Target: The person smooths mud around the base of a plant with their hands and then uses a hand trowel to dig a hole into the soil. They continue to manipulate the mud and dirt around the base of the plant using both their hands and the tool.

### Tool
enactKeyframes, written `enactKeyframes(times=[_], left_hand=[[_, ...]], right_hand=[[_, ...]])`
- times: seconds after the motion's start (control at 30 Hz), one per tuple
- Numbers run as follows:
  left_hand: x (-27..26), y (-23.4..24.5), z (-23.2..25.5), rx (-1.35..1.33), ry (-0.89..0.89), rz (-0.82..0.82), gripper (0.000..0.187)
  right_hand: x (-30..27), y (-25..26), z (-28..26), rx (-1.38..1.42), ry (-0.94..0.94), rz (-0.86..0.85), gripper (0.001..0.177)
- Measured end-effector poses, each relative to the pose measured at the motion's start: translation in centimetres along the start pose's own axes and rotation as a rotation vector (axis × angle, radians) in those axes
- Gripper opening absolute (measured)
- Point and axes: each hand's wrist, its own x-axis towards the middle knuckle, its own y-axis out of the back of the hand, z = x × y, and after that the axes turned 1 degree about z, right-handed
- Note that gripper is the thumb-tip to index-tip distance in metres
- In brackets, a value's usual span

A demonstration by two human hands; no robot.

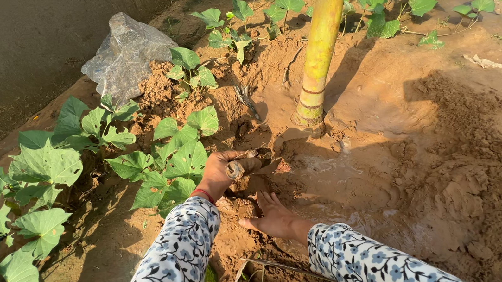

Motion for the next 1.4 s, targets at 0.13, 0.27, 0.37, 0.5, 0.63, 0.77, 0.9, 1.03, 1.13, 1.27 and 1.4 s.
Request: enactKeyframes(times=[0.13, 0.27, 0.37, 0.5, 0.63, 0.77, 0.9, 1.03, 1.13, 1.27, 1.4], left_hand=[[3.1, 0.9, -4.3, 0.104, -0.057, 0.118, 0.024], [2.3, 0.7, -4.2, 0.402, 0.054, 0.187, 0.019], [0.1, -0.3, -1.8, 0.541, 0.118, 0.189, 0.035], [-1.0, -1.4, 1.2, 0.540, 0.142, 0.233, 0.033], [-0.4, -2.3, 2.5, 0.555, 0.110, 0.336, 0.034], [0.2, -2.9, 1.5, 0.529, 0.258, 0.411, 0.042], [0.4, -2.4, -0.5, 0.559, 0.446, 0.465, 0.041], [0.7, -1.8, -2.2, 0.541, 0.507, 0.530, 0.033], [1.7, -1.8, -2.3, 0.572, 0.527, 0.504, 0.032], [1.6, -2.6, -2.2, 0.588, 0.448, 0.543, 0.033], [1.7, -2.9, -2.0, 0.558, 0.420, 0.547, 0.040]], right_hand=[[1.3, -1.7, 0.9, -0.328, 0.039, -0.029, 0.103], [3.1, -2.9, 2.9, -0.374, 0.075, 0.037, 0.099], [3.6, -3.1, 3.0, -0.412, 0.081, 0.038, 0.098], [1.9, -1.8, 1.7, -0.395, 0.021, -0.018, 0.101], [0.3, -1.8, 1.2, -0.369, 0.037, 0.039, 0.102], [-0.5, -5.2, 2.5, -0.360, 0.062, 0.136, 0.100], [0.7, -6.0, 2.7, -0.395, 0.011, 0.118, 0.093], [1.2, -6.5, 2.7, -0.419, -0.007, 0.126, 0.092], [1.1, -5.9, 2.2, -0.440, -0.015, 0.101, 0.092], [-0.1, -4.9, 2.9, -0.429, 0.021, 0.057, 0.092], [-0.8, -4.5, 3.6, -0.429, 0.048, 0.040, 0.094]])
